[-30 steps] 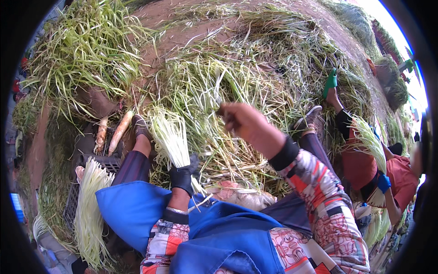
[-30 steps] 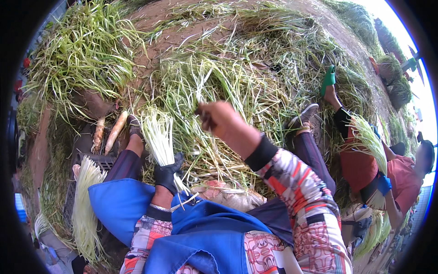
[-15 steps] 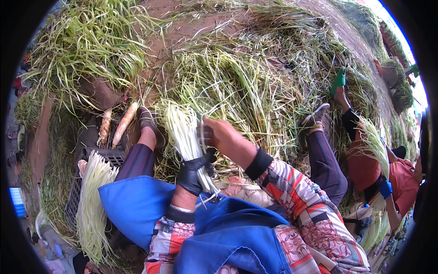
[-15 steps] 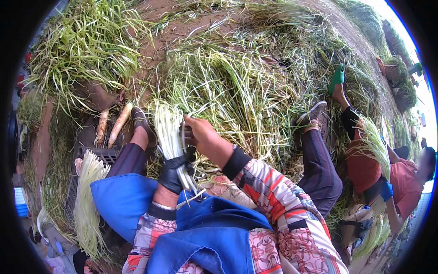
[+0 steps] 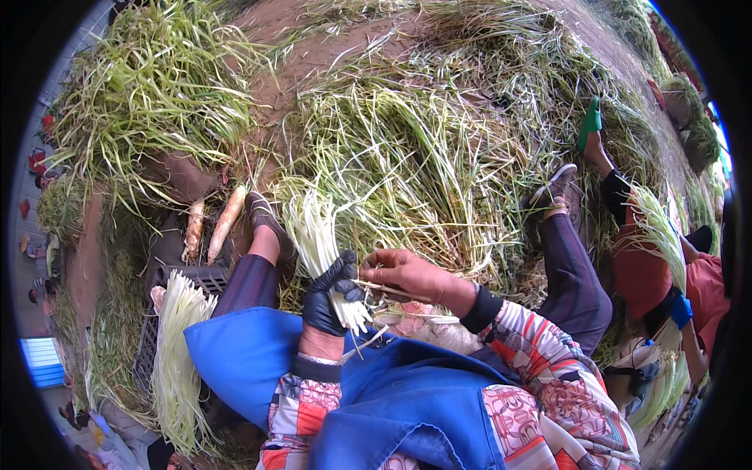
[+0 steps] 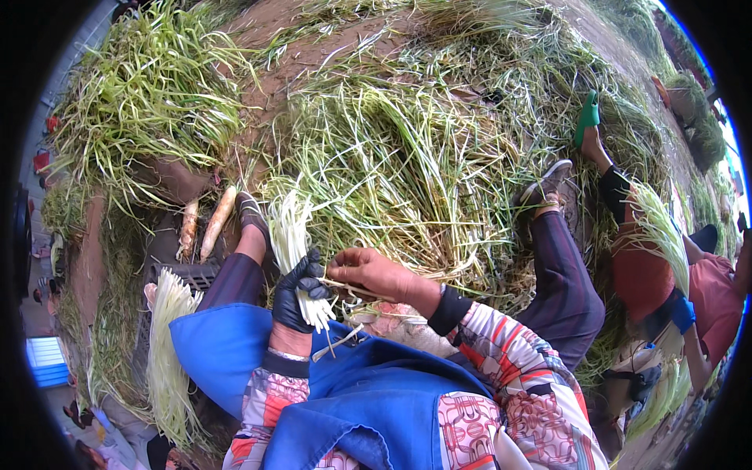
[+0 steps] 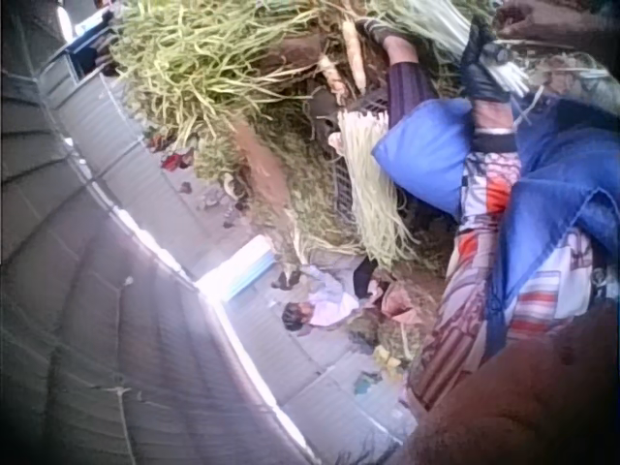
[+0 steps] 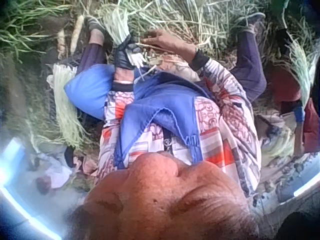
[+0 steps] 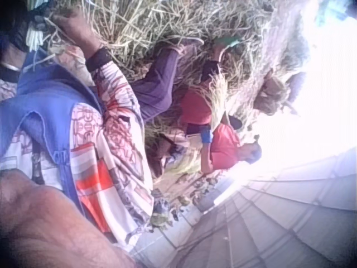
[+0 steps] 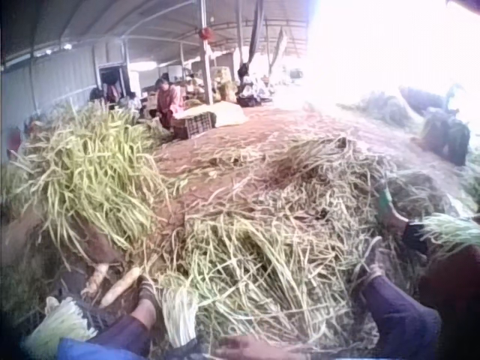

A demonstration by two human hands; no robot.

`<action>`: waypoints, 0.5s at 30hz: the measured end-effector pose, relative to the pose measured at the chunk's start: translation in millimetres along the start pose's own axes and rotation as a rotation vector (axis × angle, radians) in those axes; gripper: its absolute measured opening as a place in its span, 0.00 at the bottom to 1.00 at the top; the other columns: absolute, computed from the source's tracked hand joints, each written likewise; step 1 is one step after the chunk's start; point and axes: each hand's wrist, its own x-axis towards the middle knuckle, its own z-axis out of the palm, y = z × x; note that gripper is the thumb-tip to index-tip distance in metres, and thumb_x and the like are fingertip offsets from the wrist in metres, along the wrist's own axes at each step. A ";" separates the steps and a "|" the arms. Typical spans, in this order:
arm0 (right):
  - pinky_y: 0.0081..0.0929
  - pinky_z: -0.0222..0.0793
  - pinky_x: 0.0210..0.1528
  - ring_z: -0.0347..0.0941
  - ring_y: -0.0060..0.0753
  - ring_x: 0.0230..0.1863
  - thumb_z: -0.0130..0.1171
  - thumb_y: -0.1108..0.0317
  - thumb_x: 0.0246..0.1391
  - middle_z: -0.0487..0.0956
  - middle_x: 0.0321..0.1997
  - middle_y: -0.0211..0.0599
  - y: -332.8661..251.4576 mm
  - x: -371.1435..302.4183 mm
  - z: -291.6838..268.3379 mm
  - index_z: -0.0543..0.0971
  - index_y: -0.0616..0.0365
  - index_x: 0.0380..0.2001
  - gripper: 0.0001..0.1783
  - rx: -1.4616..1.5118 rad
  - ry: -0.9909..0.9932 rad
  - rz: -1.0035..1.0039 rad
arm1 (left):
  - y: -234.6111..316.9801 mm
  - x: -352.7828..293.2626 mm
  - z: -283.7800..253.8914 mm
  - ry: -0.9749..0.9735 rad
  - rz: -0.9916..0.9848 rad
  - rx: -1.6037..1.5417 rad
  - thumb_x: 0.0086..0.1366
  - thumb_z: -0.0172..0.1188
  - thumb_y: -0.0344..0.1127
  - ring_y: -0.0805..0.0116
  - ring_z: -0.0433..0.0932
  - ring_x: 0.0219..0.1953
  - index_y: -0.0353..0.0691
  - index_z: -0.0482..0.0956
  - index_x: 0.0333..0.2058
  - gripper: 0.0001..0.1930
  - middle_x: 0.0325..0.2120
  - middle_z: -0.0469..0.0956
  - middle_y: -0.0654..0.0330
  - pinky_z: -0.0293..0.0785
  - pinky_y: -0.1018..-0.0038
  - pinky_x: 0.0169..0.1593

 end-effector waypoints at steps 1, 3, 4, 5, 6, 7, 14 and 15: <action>0.16 0.66 0.27 0.70 0.14 0.26 0.57 0.66 0.60 0.77 0.28 0.28 7.5 2.9 4.2 0.71 0.56 0.54 0.20 -0.013 0.035 -0.054 | -1.5 0.4 -0.5 0.022 -0.001 0.028 0.68 0.52 0.30 0.81 0.73 0.21 0.31 0.73 0.50 0.14 0.28 0.79 0.61 0.68 0.79 0.24; 0.17 0.68 0.28 0.70 0.16 0.27 0.58 0.73 0.58 0.78 0.30 0.32 15.8 4.6 7.4 0.63 0.56 0.61 0.28 -0.138 0.088 -0.101 | -3.1 1.2 -1.6 0.053 0.003 0.071 0.69 0.50 0.31 0.83 0.73 0.21 0.31 0.72 0.50 0.14 0.28 0.78 0.63 0.69 0.80 0.25; 0.18 0.68 0.29 0.70 0.17 0.28 0.58 0.73 0.57 0.78 0.31 0.33 17.9 3.7 9.3 0.63 0.57 0.61 0.29 -0.209 0.103 -0.187 | -3.8 1.5 -2.3 0.063 0.004 0.082 0.69 0.50 0.31 0.82 0.73 0.21 0.31 0.72 0.50 0.14 0.28 0.78 0.63 0.69 0.80 0.24; 0.18 0.68 0.29 0.71 0.17 0.28 0.58 0.73 0.56 0.78 0.31 0.34 19.4 1.3 11.3 0.62 0.57 0.62 0.30 -0.288 0.131 -0.221 | -4.4 1.7 -3.0 0.065 0.021 0.096 0.69 0.51 0.31 0.82 0.73 0.21 0.31 0.72 0.51 0.15 0.28 0.78 0.62 0.69 0.79 0.24; 0.19 0.69 0.29 0.71 0.18 0.29 0.58 0.74 0.56 0.78 0.31 0.35 19.3 -1.3 13.6 0.62 0.57 0.62 0.31 -0.382 0.195 -0.239 | -4.7 1.6 -3.7 0.103 0.009 0.106 0.68 0.51 0.31 0.82 0.73 0.21 0.31 0.72 0.51 0.15 0.28 0.78 0.62 0.69 0.79 0.24; 0.28 0.72 0.33 0.75 0.31 0.31 0.59 0.74 0.53 0.79 0.32 0.42 18.7 -4.9 15.2 0.60 0.57 0.63 0.34 -0.478 0.243 -0.324 | -4.8 1.8 -4.5 0.131 0.014 0.119 0.68 0.51 0.31 0.82 0.73 0.21 0.31 0.72 0.51 0.15 0.29 0.78 0.62 0.69 0.79 0.24; 0.43 0.72 0.40 0.76 0.54 0.38 0.56 0.69 0.54 0.78 0.37 0.50 13.1 -6.1 18.7 0.74 0.60 0.47 0.17 -1.094 0.328 -0.438 | -3.6 3.5 -9.9 0.099 0.022 0.108 0.65 0.54 0.30 0.80 0.72 0.22 0.31 0.73 0.50 0.16 0.30 0.79 0.60 0.69 0.79 0.24; 0.39 0.72 0.37 0.75 0.51 0.33 0.55 0.67 0.55 0.78 0.33 0.51 13.2 -7.1 18.3 0.77 0.62 0.36 0.10 -1.125 0.291 -0.392 | -2.7 3.5 -10.7 0.115 0.022 0.107 0.65 0.54 0.30 0.80 0.72 0.21 0.31 0.73 0.50 0.16 0.29 0.79 0.61 0.69 0.79 0.24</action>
